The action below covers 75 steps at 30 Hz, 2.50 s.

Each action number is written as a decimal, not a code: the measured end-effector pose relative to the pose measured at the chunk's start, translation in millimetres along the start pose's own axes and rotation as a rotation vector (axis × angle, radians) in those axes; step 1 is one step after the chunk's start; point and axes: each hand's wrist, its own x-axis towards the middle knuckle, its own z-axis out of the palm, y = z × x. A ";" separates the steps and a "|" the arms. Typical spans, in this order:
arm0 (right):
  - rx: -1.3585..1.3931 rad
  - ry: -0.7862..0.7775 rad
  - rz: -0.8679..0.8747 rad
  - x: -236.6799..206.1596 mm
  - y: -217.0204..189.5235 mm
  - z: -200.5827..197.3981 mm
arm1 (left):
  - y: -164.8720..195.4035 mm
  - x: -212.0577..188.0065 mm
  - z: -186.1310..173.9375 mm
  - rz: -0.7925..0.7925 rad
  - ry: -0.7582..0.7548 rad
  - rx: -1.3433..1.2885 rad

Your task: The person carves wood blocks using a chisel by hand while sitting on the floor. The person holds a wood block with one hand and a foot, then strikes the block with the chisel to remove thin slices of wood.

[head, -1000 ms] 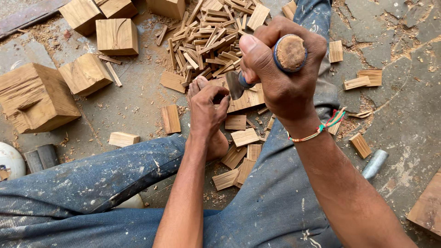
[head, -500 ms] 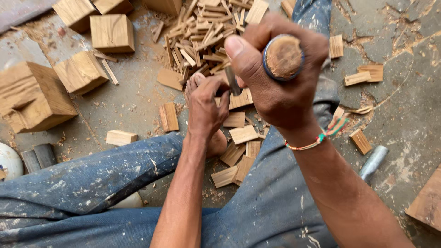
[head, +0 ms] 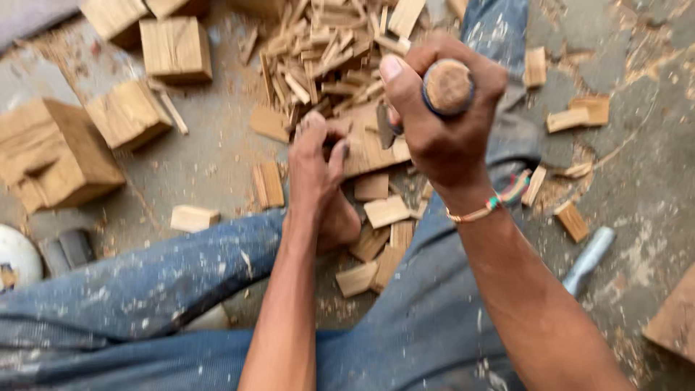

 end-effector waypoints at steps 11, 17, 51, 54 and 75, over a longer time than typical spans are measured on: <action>0.081 -0.186 -0.071 28.4 -26.6 -3.8 | -22.3 -3.6 5.5 -0.067 -0.101 -0.017; 0.116 -0.200 -0.127 23.7 -29.0 4.0 | -26.8 -4.5 10.5 -0.047 -0.139 0.029; 0.604 0.241 0.343 -46.2 40.8 -147.2 | -16.4 1.1 4.3 -0.559 -0.028 -0.431; 0.807 0.385 0.507 -89.0 52.2 -188.4 | -16.9 8.9 7.6 -0.621 -0.019 -0.679; 1.026 0.499 0.642 -131.9 99.2 -224.6 | 14.0 19.8 101.7 -0.274 -0.746 0.024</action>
